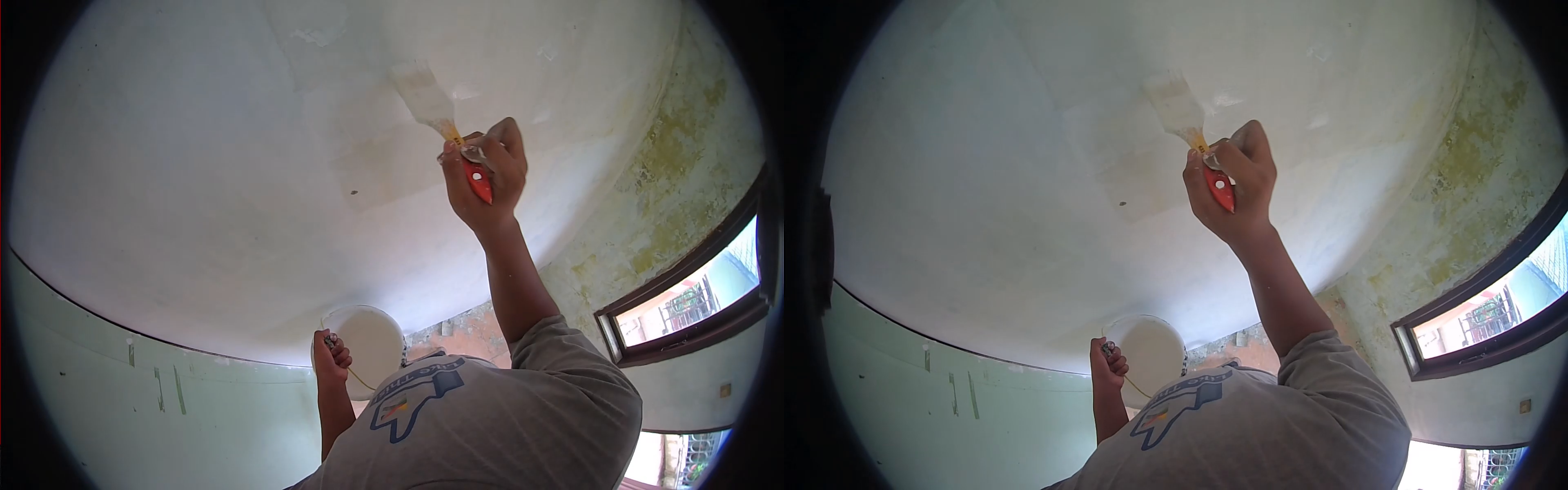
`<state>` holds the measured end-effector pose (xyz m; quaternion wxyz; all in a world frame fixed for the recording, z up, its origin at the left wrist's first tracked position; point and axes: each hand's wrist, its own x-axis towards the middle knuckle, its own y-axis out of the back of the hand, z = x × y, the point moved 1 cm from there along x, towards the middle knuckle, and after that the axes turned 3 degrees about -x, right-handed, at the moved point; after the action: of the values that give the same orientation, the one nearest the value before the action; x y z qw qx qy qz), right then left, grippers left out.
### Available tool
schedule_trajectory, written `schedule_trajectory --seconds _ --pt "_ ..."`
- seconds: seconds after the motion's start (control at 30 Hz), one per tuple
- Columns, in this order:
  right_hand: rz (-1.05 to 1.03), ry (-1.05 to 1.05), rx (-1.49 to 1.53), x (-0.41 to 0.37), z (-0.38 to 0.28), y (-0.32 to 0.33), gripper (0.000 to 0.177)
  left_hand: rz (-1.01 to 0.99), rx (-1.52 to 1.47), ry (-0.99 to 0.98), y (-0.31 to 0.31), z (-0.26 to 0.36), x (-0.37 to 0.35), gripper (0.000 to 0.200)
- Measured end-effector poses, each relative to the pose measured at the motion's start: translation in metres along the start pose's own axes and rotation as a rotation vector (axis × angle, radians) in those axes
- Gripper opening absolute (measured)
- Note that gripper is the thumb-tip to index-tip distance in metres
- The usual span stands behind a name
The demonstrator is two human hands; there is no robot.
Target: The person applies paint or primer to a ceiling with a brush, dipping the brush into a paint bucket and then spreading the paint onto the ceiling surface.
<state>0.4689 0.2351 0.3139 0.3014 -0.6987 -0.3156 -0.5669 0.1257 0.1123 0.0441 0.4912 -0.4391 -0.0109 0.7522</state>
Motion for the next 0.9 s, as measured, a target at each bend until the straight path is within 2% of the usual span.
schedule_trajectory --seconds 0.07,0.17,0.27,0.33,0.4,0.47,0.6,0.7,0.9 --pt "-0.014 -0.031 -0.002 -0.006 0.004 0.003 0.019 0.002 -0.009 -0.005 0.0 0.0 0.001 0.029" --pt "-0.171 -0.207 -0.065 -0.019 0.001 0.019 0.019 0.027 -0.027 -0.018 0.001 0.0 0.002 0.029" --pt "-0.187 -0.208 -0.058 -0.024 0.008 0.036 0.02 0.023 -0.029 -0.034 0.003 -0.001 0.001 0.029" --pt "-0.133 -0.217 0.032 -0.019 0.006 0.041 0.019 0.018 -0.033 -0.045 0.004 -0.001 0.003 0.03" --pt "0.134 -0.262 0.184 -0.01 0.004 0.04 0.022 0.019 -0.028 -0.043 0.005 -0.001 0.005 0.03" --pt "0.179 -0.241 0.213 0.001 0.009 0.033 0.022 0.021 -0.023 -0.041 0.005 0.0 0.007 0.03" --pt "0.151 -0.175 0.154 -0.001 0.026 0.033 0.02 0.045 -0.033 -0.032 0.005 0.001 0.008 0.031" --pt "0.001 -0.346 0.11 -0.021 0.03 0.04 0.02 0.056 -0.02 -0.03 0.005 0.002 0.01 0.031" --pt "-0.088 -0.435 0.091 -0.056 0.028 0.046 0.022 0.06 0.022 -0.012 0.007 0.001 0.014 0.03"
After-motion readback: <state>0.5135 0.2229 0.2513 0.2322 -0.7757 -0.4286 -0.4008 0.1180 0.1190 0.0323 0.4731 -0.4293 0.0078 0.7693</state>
